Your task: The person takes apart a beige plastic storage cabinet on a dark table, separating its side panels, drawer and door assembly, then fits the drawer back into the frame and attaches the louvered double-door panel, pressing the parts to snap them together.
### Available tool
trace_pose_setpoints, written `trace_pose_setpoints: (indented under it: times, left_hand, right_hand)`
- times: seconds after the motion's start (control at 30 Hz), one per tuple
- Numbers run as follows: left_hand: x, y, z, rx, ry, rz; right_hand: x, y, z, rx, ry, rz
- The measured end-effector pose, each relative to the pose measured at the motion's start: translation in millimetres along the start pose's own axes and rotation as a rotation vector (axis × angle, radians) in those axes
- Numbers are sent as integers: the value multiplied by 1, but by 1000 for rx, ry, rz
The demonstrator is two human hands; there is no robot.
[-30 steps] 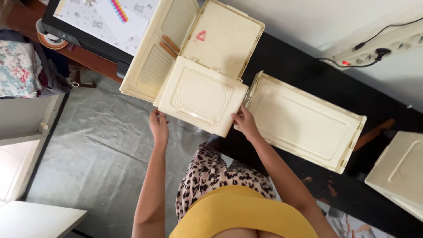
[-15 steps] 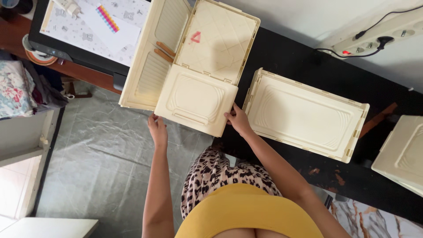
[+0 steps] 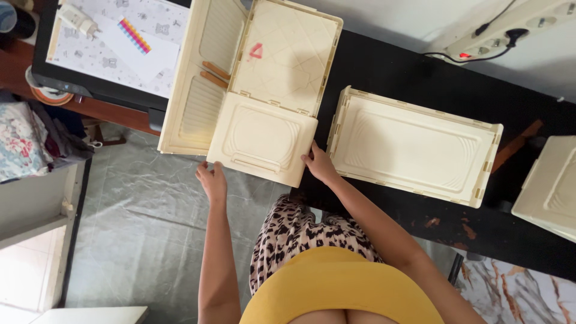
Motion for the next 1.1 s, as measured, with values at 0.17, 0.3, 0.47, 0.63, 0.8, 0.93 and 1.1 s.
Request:
trace_pose_setpoints:
  times: [0.17, 0.3, 0.47, 0.63, 0.8, 0.93, 1.1]
  left_hand:
    - [7, 2, 6, -41, 48, 56]
    - [37, 1, 43, -276, 253, 173]
    - [98, 50, 114, -467, 660, 110]
    - [169, 138, 156, -419, 1018, -136]
    - [222, 227, 147, -489, 956, -445]
    - [232, 258, 126, -392, 749, -398]
    - [237, 267, 101, -299, 466, -298]
  right_hand:
    - [6, -4, -2, -65, 15, -37]
    - [18, -16, 13, -140, 87, -56]
    - [47, -59, 64, -465, -4, 13]
    - [110, -115, 177, -691, 157, 133]
    - [183, -167, 276, -747, 345, 327]
    - [211, -202, 325, -748, 360, 396]
    - [206, -244, 352, -618, 318, 356]
Point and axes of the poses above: each hand's wrist, its own x-axis away from the middle knuckle, its own y-axis out of the palm, z = x × y, the point moved 9 cm from there along -x, towards the middle knuckle, and after that the axes turned 5 degrees about -x, right-handed, at the moved point
